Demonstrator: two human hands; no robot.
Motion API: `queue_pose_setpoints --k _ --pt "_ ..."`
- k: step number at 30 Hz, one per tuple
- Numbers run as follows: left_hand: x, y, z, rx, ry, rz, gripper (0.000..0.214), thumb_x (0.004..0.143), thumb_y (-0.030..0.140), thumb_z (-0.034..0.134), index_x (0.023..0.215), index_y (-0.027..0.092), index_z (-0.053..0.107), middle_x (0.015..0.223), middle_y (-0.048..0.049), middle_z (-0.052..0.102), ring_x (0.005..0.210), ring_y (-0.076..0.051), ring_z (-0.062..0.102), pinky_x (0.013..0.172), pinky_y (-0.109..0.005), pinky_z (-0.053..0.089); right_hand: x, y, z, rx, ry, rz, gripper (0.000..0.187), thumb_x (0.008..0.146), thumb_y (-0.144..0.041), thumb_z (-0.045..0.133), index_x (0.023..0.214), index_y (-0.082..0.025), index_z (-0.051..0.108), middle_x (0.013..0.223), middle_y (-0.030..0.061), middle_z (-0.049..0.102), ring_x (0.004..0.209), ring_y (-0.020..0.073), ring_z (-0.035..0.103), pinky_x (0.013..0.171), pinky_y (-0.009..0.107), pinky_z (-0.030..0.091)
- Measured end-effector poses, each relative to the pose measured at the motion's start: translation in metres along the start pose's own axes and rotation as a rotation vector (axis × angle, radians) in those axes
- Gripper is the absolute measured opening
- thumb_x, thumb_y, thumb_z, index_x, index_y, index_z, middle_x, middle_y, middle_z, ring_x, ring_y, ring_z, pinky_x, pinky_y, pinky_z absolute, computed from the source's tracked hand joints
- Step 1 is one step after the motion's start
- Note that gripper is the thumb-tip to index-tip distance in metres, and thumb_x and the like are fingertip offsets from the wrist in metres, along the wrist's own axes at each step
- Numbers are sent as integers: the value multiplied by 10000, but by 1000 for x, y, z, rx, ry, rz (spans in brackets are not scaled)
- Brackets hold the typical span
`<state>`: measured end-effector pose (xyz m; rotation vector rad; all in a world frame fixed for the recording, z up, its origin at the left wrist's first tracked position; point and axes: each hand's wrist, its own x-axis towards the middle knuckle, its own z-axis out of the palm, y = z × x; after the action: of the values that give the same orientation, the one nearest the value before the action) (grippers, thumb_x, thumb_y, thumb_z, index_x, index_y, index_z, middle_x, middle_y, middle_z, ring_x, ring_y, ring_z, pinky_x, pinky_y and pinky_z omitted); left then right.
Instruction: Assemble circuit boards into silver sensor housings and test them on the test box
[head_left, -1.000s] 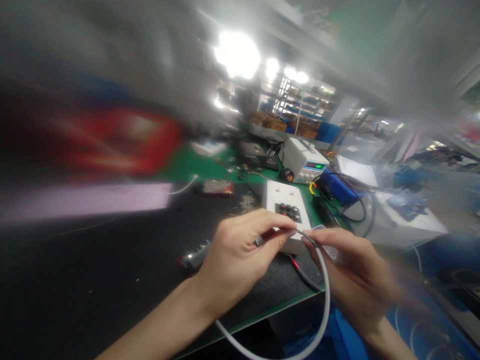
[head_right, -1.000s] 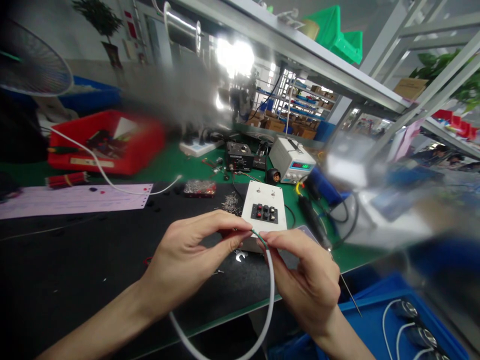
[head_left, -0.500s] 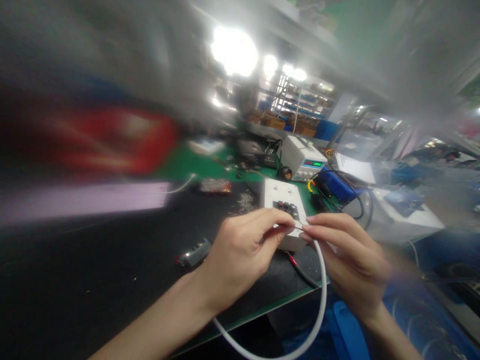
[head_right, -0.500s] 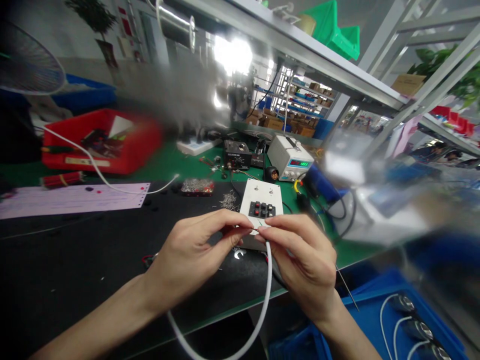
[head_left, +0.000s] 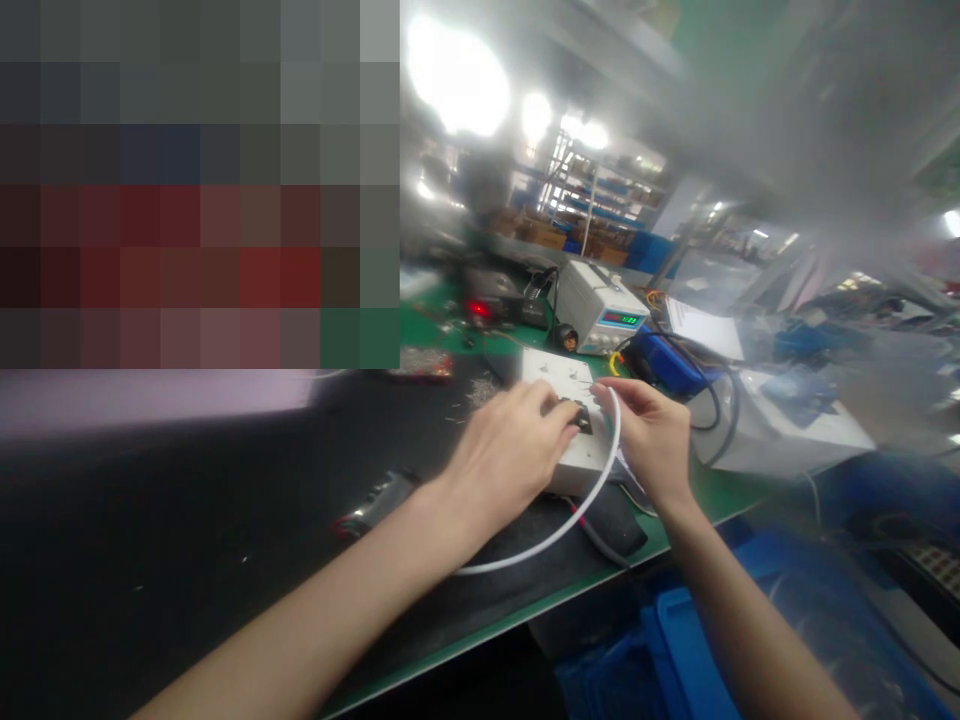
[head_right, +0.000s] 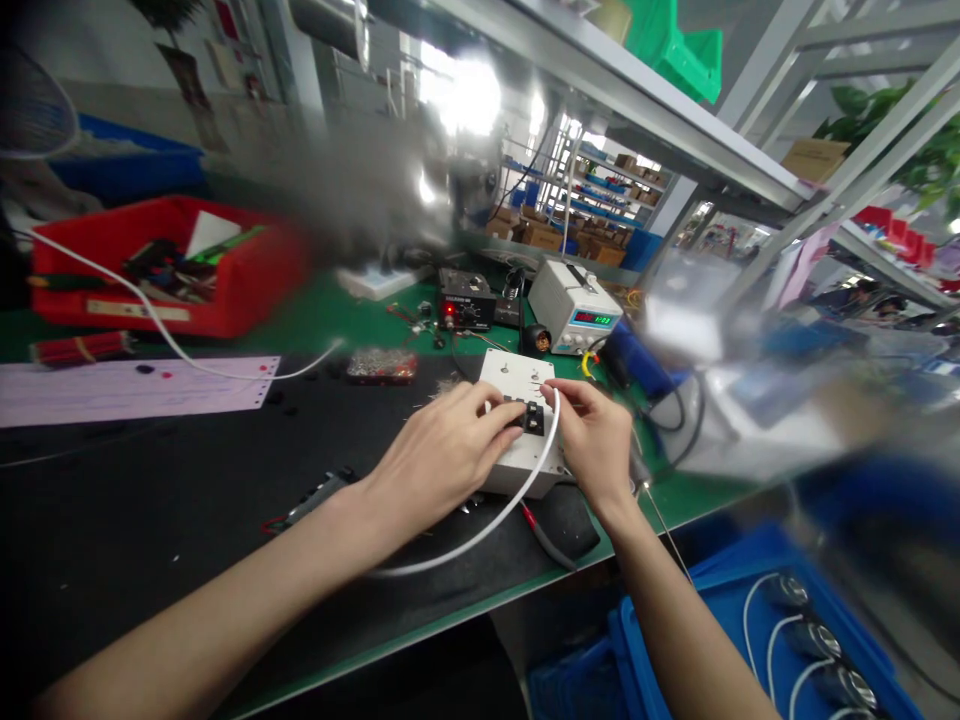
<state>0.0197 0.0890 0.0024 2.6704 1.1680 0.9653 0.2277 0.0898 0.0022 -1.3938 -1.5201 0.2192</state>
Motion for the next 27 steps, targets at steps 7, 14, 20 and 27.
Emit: queue_pose_setpoints --k 7,14,20,27 --pt "3 -1 8 112 -71 36 366 1095 353 443 1418 269 592 1182 -98 604 1050 -294 563 879 -439 498 2 9 2 -73 -37 0 180 953 -375 756 1022 -226 829 939 16 783 772 173 717 721 256 539" --pt "2 -2 13 19 -96 -38 353 1076 295 460 1398 286 604 1194 -102 554 1049 -284 549 882 -433 534 9 7 4 -104 -82 -28 155 957 -356 751 999 -228 828 918 3 782 744 159 713 715 244 543" --pt "0 0 13 7 -89 -59 327 1073 299 465 1360 279 622 1184 -111 556 1055 -293 544 893 -455 531 11 7 7 -128 -82 -52 154 956 -360 751 997 -233 827 918 2 783 738 161 718 731 254 544" --pt "-1 0 15 -2 -75 -66 338 1070 290 465 1372 279 615 1194 -110 553 1048 -296 544 892 -466 535 9 7 11 -154 -95 -54 195 967 -378 718 1015 -223 825 947 26 787 775 194 736 735 282 555"
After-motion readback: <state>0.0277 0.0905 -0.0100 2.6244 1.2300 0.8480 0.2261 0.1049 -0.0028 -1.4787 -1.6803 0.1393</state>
